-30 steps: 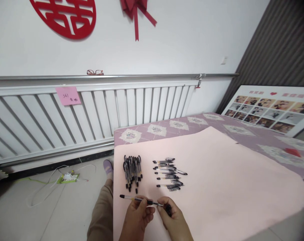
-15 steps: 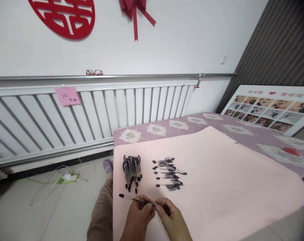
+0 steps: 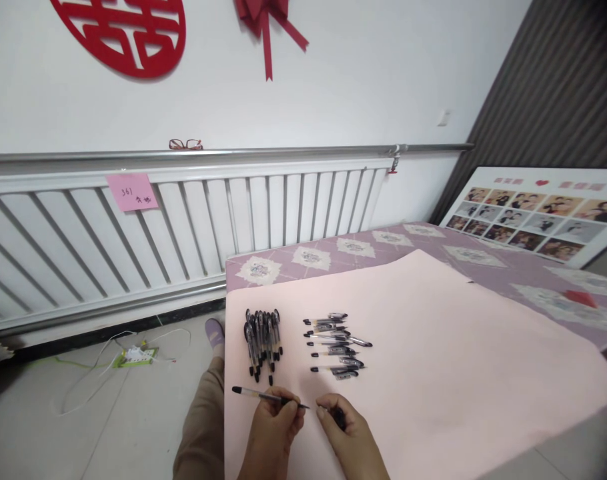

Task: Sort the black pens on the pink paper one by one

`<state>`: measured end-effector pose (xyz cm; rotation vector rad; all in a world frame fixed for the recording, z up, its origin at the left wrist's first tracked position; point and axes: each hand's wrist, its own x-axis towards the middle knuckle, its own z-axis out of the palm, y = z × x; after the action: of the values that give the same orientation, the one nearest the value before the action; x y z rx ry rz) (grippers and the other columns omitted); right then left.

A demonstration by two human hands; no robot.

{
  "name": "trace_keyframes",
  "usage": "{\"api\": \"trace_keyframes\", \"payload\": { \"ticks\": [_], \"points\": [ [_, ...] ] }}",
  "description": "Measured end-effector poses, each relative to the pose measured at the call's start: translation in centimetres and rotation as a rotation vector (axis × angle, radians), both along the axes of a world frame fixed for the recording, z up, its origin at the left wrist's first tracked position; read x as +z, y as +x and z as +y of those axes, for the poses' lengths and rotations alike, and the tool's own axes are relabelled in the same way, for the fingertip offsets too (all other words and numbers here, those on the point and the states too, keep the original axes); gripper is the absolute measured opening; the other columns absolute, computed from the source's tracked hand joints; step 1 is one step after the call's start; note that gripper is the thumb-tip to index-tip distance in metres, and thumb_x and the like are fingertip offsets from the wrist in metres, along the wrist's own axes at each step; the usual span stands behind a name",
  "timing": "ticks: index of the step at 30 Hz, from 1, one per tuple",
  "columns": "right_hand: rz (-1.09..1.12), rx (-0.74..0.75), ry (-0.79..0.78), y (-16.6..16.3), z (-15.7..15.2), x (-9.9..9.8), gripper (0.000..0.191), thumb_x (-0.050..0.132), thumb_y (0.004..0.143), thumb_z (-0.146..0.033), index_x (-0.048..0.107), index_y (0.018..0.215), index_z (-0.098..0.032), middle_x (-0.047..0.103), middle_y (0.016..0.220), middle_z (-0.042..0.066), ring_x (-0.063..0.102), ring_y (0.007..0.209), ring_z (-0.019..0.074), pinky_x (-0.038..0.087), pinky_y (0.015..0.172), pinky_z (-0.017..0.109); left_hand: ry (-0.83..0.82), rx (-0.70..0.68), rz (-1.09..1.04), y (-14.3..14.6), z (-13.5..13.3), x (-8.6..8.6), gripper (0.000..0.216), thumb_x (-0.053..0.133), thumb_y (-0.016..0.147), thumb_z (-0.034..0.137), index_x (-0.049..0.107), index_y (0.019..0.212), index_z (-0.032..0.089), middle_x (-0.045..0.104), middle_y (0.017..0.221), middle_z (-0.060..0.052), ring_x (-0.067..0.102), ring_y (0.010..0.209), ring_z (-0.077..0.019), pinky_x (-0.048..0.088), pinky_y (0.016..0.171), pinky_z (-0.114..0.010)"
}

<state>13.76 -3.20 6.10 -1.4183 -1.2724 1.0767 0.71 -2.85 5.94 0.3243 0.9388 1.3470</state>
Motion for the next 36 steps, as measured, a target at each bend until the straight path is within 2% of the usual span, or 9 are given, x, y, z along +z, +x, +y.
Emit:
{"api": "trace_keyframes", "payload": {
  "ticks": [6,17,20,22,24,26,30,33,36],
  "points": [
    [0.015,0.003,-0.016,0.3,0.1,-0.1,0.019,0.058,0.070,-0.037,0.062,0.077,-0.019,0.062,0.073,0.002,0.058,0.073,0.0195,0.046,0.069,0.027,-0.013,-0.028,0.015,0.2,0.0,-0.4,0.033,0.080,0.049,0.020,0.052,0.066,0.016,0.060,0.062,0.002,0.057,0.057,-0.0083,0.045,0.057,-0.019],
    [-0.021,0.091,0.006,1.0,-0.4,-1.3,0.012,0.058,0.071,-0.031,0.060,0.071,-0.020,0.057,0.064,-0.002,0.053,0.062,0.0155,0.043,0.061,0.025,0.003,-0.147,0.103,2.0,0.2,-1.9,0.026,0.071,0.050,0.015,0.049,0.063,0.018,0.058,0.056,0.004,0.052,0.049,-0.0083,0.037,0.051,-0.021],
    [0.063,0.063,-0.003,1.4,-0.4,-1.9,0.013,0.062,0.069,-0.032,0.060,0.069,-0.019,0.058,0.064,-0.002,0.053,0.063,0.0145,0.042,0.061,0.024,0.010,-0.182,0.143,2.4,0.5,-2.3,0.025,0.070,0.050,0.017,0.048,0.062,0.018,0.056,0.053,0.005,0.048,0.046,-0.0069,0.034,0.049,-0.020],
    [0.195,0.021,-0.076,1.7,-0.3,-2.5,0.017,0.066,0.065,-0.034,0.058,0.069,-0.020,0.053,0.055,-0.005,0.047,0.050,0.0103,0.038,0.050,0.021,0.038,-0.234,0.179,2.8,0.7,-2.6,0.024,0.070,0.051,0.019,0.048,0.062,0.018,0.053,0.049,0.006,0.045,0.043,-0.0064,0.033,0.049,-0.021],
    [0.381,-0.037,-0.185,1.9,-0.3,-2.9,0.024,0.069,0.063,-0.039,0.056,0.071,-0.020,0.043,0.045,-0.010,0.033,0.037,0.0053,0.026,0.038,0.018,0.067,-0.296,0.227,3.3,0.9,-2.6,0.022,0.070,0.053,0.021,0.051,0.064,0.017,0.052,0.048,0.006,0.044,0.043,-0.0067,0.032,0.049,-0.021],
    [0.567,-0.092,-0.263,2.3,-0.4,-3.0,0.031,0.073,0.059,-0.042,0.055,0.073,-0.021,0.041,0.043,-0.011,0.027,0.035,0.0030,0.019,0.036,0.016,0.059,-0.345,0.267,3.8,1.0,-2.3,0.021,0.070,0.055,0.023,0.054,0.067,0.016,0.054,0.051,0.005,0.045,0.046,-0.0076,0.033,0.050,-0.021],
    [0.805,-0.176,-0.284,3.4,-0.7,-2.3,0.038,0.083,0.047,-0.034,0.057,0.070,-0.019,0.052,0.052,-0.008,0.039,0.042,0.0026,0.032,0.041,0.014,0.055,-0.438,0.195,4.3,0.8,-0.6,0.032,0.075,0.054,0.030,0.059,0.078,0.015,0.059,0.067,0.000,0.052,0.061,-0.0111,0.039,0.056,-0.023],
    [0.857,-0.189,-0.258,4.4,-1.0,-1.7,0.033,0.082,0.051,-0.029,0.058,0.072,-0.019,0.052,0.053,-0.008,0.041,0.044,0.0024,0.037,0.045,0.013,0.102,-0.460,0.128,4.1,0.7,0.7,0.043,0.077,0.054,0.032,0.059,0.090,0.018,0.059,0.085,-0.003,0.055,0.072,-0.0135,0.041,0.060,-0.023],
    [0.808,-0.220,-0.245,5.7,-1.0,-1.7,0.031,0.081,0.054,-0.029,0.059,0.074,-0.019,0.049,0.053,-0.009,0.040,0.044,0.0020,0.035,0.044,0.012,0.101,-0.379,0.158,3.6,1.2,1.1,0.043,0.071,0.063,0.032,0.053,0.101,0.021,0.056,0.099,-0.005,0.056,0.076,-0.0126,0.043,0.062,-0.023]
  ]
}}
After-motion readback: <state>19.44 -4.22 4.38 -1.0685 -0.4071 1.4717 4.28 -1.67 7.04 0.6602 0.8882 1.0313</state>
